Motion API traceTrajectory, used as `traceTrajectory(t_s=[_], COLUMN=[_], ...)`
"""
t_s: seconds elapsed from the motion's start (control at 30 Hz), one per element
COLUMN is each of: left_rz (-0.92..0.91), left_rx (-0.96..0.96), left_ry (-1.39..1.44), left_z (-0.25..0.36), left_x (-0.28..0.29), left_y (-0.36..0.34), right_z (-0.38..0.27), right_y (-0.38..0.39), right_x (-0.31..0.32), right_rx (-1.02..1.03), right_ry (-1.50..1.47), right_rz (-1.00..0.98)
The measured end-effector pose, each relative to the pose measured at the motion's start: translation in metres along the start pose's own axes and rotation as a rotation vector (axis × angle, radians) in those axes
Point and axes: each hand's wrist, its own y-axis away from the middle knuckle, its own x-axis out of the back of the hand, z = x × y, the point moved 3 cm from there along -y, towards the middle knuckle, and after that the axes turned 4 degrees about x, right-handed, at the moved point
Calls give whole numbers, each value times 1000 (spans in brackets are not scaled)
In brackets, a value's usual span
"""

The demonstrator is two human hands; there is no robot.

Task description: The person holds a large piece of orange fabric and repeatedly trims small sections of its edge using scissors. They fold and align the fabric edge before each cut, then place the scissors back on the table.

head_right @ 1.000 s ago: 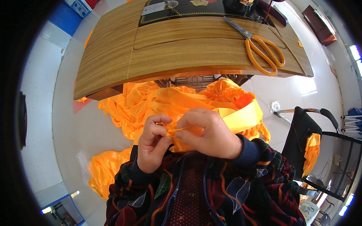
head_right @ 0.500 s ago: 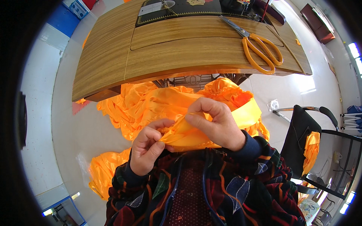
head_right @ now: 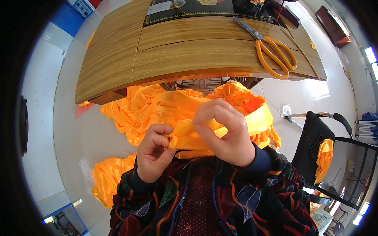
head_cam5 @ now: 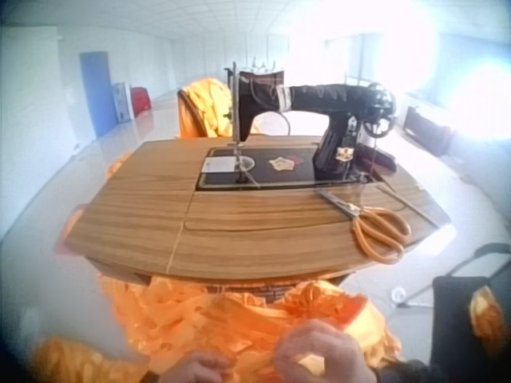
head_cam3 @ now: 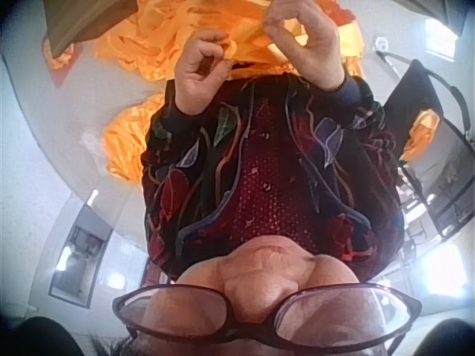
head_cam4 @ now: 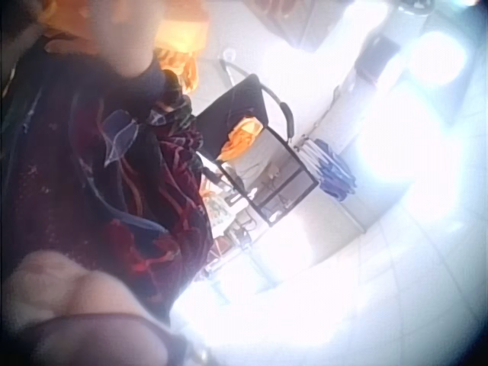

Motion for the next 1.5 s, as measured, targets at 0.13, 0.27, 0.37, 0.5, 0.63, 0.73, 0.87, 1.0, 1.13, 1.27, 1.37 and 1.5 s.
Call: traceTrajectory(t_s=[0.13,0.27,0.37,0.5,0.63,0.73,0.87,1.0,1.13,1.27,1.37,1.5], left_rz=[31,18,5,-1,4,20,23,20,4,2,2,9], left_rx=[-7,-51,-60,-67,-45,-44,-43,-39,-40,-54,-50,-42], left_ry=[-41,-192,-226,-223,-237,-247,-241,-227,-243,-266,-261,-256], left_z=[1,3,3,3,2,2,2,2,2,2,2,0], left_x=[-1,-1,-1,-2,-2,-1,-1,-2,-3,-3,-3,-3], left_y=[-1,-2,-3,-3,-3,-3,-4,-3,-4,-4,-4,-3], right_z=[-6,-10,-11,-11,-10,-9,-10,-9,-7,-4,-5,-10], right_y=[-2,-5,-8,-9,-8,-7,-6,-7,-6,-6,-6,-5], right_x=[-4,-14,-20,-24,-24,-19,-14,-21,-27,-20,-13,-11], right_rx=[70,206,305,357,326,247,232,373,405,300,238,212], right_ry=[31,221,338,418,364,288,290,461,483,366,291,283], right_rz=[0,-58,-107,-162,-128,-69,-66,-155,-173,-98,-57,-72])
